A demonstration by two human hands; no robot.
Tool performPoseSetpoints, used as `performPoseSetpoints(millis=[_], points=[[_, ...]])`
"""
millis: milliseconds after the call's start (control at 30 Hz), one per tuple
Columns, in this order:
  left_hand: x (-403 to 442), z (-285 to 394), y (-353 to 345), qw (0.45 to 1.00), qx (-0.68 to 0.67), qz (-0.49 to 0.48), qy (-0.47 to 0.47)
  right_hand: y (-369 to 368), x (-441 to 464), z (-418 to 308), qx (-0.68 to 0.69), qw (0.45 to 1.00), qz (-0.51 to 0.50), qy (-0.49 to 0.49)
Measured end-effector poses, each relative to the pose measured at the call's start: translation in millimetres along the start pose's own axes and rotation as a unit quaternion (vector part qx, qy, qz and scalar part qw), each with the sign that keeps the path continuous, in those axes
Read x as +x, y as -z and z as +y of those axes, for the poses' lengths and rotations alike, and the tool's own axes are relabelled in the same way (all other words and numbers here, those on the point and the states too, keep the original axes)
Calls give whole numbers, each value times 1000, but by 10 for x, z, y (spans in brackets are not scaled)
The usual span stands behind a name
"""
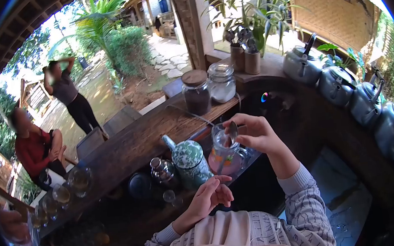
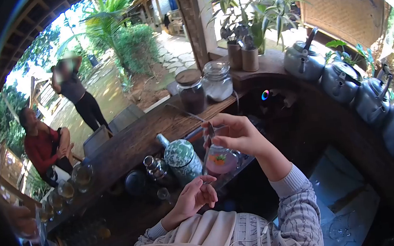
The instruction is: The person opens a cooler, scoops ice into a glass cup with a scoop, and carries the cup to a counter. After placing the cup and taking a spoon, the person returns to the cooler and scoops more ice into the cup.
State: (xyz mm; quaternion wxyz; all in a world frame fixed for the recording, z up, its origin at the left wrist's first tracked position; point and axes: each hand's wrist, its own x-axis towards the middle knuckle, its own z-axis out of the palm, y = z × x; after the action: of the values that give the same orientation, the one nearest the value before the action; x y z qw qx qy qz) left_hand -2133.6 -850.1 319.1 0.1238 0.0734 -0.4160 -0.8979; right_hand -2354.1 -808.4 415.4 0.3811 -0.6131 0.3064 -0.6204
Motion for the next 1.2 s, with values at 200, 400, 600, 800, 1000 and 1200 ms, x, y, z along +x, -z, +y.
performPoseSetpoints(millis=[200,400,600,800,1000,1200], points=[[-424,-93,-95,998,15,17,-56,-268,-154,409,114,987,-95,-63],[-749,-261,-88,975,18,164,-150,-849,-194,713,29,989,-129,-69],[-1136,-272,-66,937,50,246,-245,-1545,-259,1001,49,983,-176,-24],[-1653,-240,-34,901,85,329,-270,-2251,-332,1000,106,982,-132,-90],[-2518,-180,154,878,105,379,-273,-3121,-252,1125,48,984,-168,-39],[-3651,-138,249,849,85,415,-316,-4302,-196,1221,50,975,-216,-12]])
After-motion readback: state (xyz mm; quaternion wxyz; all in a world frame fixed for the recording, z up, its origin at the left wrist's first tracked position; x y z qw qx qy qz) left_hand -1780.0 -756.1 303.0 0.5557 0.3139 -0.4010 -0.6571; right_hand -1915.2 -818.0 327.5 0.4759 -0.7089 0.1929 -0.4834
